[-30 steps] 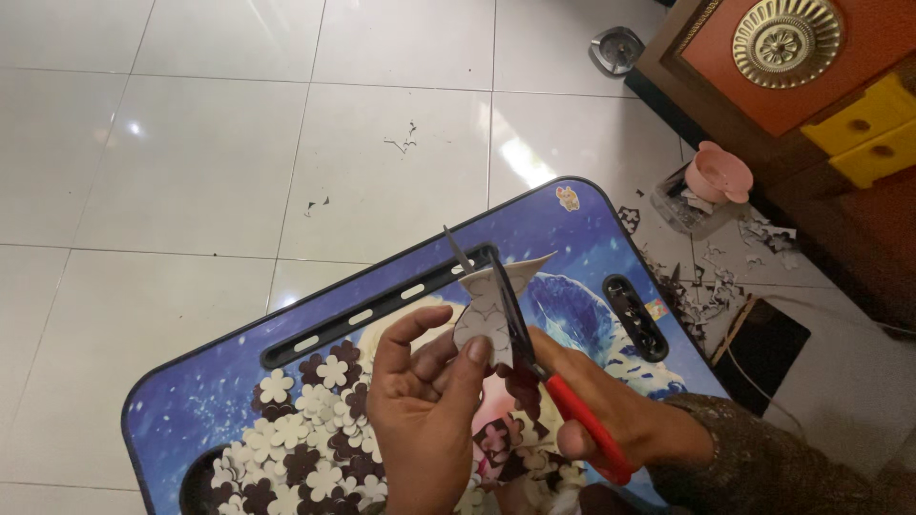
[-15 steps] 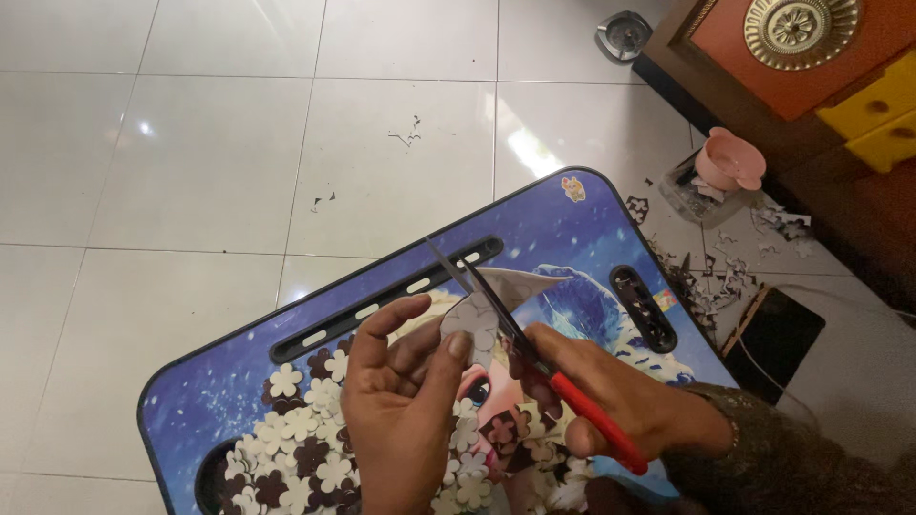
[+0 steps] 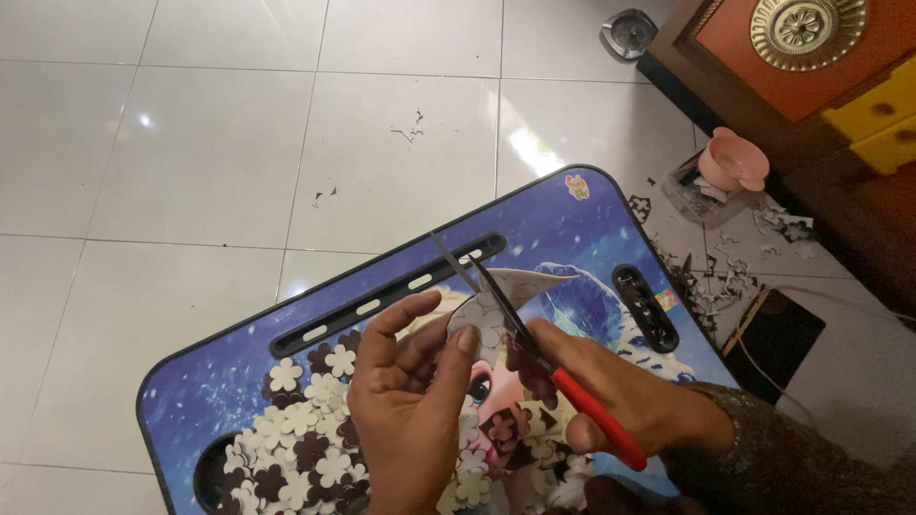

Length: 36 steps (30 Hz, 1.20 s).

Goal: The person uses red-handled scissors to cut flower-shaped pieces from a sheet of white paper. They hold the paper with the left hand and cut with the right hand, placing the finished shapes onto a pile on a blue tray.

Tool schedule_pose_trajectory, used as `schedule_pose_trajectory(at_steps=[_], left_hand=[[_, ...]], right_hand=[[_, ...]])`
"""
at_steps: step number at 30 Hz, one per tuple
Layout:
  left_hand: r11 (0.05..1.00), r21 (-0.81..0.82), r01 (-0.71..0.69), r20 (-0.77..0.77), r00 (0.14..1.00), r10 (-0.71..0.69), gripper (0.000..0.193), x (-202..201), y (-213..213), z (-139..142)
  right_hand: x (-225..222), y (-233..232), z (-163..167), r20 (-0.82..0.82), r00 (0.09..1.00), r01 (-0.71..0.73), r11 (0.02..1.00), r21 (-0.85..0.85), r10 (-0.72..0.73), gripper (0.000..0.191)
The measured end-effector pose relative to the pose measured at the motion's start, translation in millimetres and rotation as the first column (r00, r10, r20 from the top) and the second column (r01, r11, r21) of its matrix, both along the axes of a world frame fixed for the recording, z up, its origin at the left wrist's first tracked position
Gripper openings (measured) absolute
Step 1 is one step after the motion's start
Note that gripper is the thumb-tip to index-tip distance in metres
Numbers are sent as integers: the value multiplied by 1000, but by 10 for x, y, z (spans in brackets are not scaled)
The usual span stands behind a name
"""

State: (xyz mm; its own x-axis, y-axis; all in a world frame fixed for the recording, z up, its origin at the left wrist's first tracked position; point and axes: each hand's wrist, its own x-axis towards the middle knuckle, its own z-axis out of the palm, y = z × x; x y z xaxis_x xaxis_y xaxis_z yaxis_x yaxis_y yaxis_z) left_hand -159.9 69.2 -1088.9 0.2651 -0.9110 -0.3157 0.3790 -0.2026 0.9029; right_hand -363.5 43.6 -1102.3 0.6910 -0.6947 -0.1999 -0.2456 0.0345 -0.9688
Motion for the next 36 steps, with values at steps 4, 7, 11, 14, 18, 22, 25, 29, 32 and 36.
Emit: schedule_pose_trajectory(at_steps=[4,7,11,14,18,22,25,29,32,36], left_hand=[[999,30,17,34,999,-18,44,41,-17,41],[1000,14,28,12,1000,-28,45,65,-24,78],[999,50,16,9,1000,-16,50,106,-27,137],[997,78,9,79,997,-15,48,148,-40,185],[997,78,-3,80,997,-3,51,178,-55,241],[997,79,4,79,997,-11,49,198,-67,279],[995,103,-10,95,995,0,53,213,-76,286],[999,38,-16,119,993,11,51,241,-67,263],[999,-18,-27,149,988,29,50,251,-57,216],[996,-67,-50,179,982,62,51,261,-47,146]], right_hand=[[-22,-3,-45,-22,1000,-18,1000,-16,18,116],[-34,4,-50,-55,998,-24,998,-52,21,114],[-32,-11,-18,-21,999,-25,999,-49,24,118],[-29,-31,9,-27,998,-50,994,-98,48,113],[-36,-32,3,-136,990,-58,994,-89,46,114],[-49,-25,-35,-32,998,-56,995,-86,53,115],[-59,-29,-32,-76,995,-63,997,-54,59,116],[-20,-46,17,-74,995,-73,997,-16,72,123],[8,-68,68,-55,996,-72,997,14,73,125],[20,-73,76,-105,992,-73,997,16,75,116]])
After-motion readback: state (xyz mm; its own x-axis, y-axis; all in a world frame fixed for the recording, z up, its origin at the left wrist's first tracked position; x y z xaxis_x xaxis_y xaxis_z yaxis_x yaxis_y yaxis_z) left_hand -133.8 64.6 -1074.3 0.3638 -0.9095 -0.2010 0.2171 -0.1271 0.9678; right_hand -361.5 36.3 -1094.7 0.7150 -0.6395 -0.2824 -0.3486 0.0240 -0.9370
